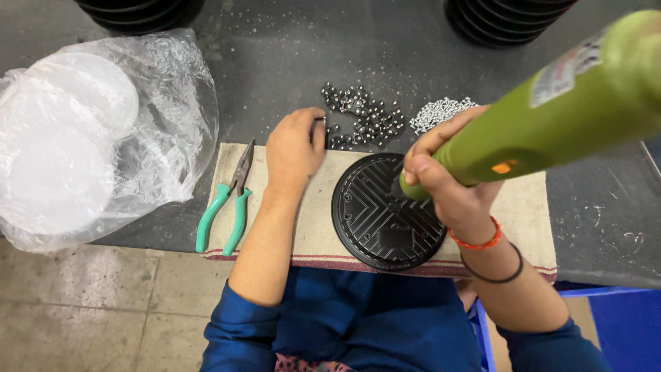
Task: The person uses a green electric screwdriver to drive screws into a black round plastic light fixture housing, picks small screws from the table, fits a white diffuser disc into the housing, and stacks finished fixtures with others on the workbench.
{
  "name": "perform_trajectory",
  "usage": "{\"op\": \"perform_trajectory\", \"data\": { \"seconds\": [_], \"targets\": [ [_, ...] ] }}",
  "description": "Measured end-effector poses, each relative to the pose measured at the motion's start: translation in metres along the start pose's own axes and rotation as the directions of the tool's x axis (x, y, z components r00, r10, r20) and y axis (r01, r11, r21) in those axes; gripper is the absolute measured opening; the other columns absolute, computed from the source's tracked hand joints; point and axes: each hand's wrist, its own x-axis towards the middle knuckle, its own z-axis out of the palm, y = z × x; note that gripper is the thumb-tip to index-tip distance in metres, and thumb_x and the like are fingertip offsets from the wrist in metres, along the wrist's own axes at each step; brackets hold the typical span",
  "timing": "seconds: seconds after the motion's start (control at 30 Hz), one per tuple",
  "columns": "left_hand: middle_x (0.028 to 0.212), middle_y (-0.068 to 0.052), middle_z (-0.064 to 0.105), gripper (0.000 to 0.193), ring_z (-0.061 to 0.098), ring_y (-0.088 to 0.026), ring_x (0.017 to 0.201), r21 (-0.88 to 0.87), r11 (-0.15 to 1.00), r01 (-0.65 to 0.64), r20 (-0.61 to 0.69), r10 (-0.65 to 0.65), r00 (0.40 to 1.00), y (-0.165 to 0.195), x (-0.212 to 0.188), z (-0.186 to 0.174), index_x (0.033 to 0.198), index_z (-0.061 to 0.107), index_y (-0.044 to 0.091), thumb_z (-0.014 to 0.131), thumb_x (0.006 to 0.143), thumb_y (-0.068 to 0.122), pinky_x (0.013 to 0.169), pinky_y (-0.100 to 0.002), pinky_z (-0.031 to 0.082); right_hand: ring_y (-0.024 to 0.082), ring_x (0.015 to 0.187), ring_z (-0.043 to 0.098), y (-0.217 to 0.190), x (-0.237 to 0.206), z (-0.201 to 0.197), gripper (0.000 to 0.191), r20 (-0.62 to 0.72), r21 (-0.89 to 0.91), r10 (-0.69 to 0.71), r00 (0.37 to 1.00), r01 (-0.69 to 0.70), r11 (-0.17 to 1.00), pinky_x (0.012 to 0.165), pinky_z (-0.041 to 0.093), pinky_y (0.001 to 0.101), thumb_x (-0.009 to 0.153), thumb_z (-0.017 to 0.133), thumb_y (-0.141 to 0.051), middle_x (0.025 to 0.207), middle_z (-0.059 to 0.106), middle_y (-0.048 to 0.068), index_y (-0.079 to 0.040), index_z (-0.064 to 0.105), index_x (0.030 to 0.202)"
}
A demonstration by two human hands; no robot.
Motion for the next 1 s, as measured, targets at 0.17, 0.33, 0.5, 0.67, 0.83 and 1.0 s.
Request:
{"op": "perform_trajectory", "data": {
  "seconds": [0.17, 0.33, 0.5, 0.67, 0.83, 1.0],
  "targets": [
    [0.106, -0.008, 0.074, 0.013, 0.07, -0.029, 0.097, -0.008, 1.0, -0.014, -0.033, 0.014, 0.999, 0.019, 0.006, -0.008, 0.105, 0.076, 0.01, 0.072, 0.093, 0.015, 0.084, -0.038, 0.055, 0.019, 0.07, 0.063, -0.007, 0.007, -0.004, 0.03, 0.034, -0.037, 0.018, 0.999, -0.016, 0.999, 0.067, 0.057, 0.0323, 0.098, 0.062, 0.014, 0.085, 0.064, 0.016, -0.002, 0.045, 0.118],
    [0.101, -0.003, 0.074, 0.008, 0.069, -0.025, 0.097, -0.145, 0.966, -0.212, 0.088, 0.226, 0.97, 0.07, -0.019, -0.014, 0.095, 0.077, 0.014, 0.073, 0.089, 0.014, 0.085, -0.037, 0.056, 0.02, 0.068, 0.063, -0.024, 0.007, -0.016, 0.032, -0.009, 0.031, -0.006, 1.0, 0.006, 0.999, 0.067, 0.056, 0.033, 0.099, 0.063, 0.013, 0.085, 0.064, 0.016, -0.003, 0.045, 0.121],
    [0.095, -0.003, 0.072, 0.008, 0.067, -0.025, 0.09, -0.179, 0.952, -0.248, 0.179, 0.28, 0.943, 0.106, -0.051, -0.011, 0.09, 0.075, 0.01, 0.077, 0.085, 0.016, 0.08, -0.038, 0.055, 0.022, 0.069, 0.063, -0.035, -0.004, -0.024, 0.032, -0.031, 0.049, -0.032, 0.999, 0.034, 0.998, 0.069, 0.056, 0.0342, 0.101, 0.065, 0.013, 0.086, 0.063, 0.016, -0.003, 0.045, 0.121],
    [0.095, -0.003, 0.072, 0.008, 0.066, -0.025, 0.088, -0.163, 0.926, -0.341, 0.193, 0.369, 0.909, 0.108, -0.054, -0.017, 0.089, 0.075, 0.009, 0.077, 0.083, 0.014, 0.079, -0.039, 0.054, 0.022, 0.069, 0.063, -0.037, -0.012, -0.025, 0.032, -0.039, -0.003, -0.04, 0.998, 0.04, 0.999, 0.069, 0.056, 0.0343, 0.1, 0.065, 0.012, 0.085, 0.063, 0.016, -0.002, 0.045, 0.121],
    [0.101, -0.002, 0.073, 0.012, 0.067, -0.023, 0.093, -0.2, 0.906, -0.374, 0.228, 0.414, 0.881, 0.107, -0.056, -0.025, 0.097, 0.077, 0.007, 0.074, 0.087, 0.012, 0.082, -0.036, 0.056, 0.022, 0.069, 0.063, -0.033, -0.011, -0.021, 0.031, -0.05, 0.027, -0.045, 0.998, 0.046, 0.999, 0.068, 0.056, 0.0341, 0.101, 0.065, 0.011, 0.084, 0.063, 0.017, -0.002, 0.045, 0.12],
    [0.098, -0.002, 0.073, 0.011, 0.067, -0.024, 0.092, -0.19, 0.935, -0.299, 0.282, 0.343, 0.896, 0.106, -0.056, -0.021, 0.096, 0.079, 0.008, 0.074, 0.087, 0.012, 0.081, -0.036, 0.056, 0.021, 0.069, 0.064, -0.025, -0.009, -0.017, 0.03, -0.05, 0.005, -0.053, 0.997, 0.053, 0.999, 0.069, 0.056, 0.0332, 0.102, 0.064, 0.01, 0.085, 0.063, 0.017, -0.002, 0.044, 0.121]
  ]
}}
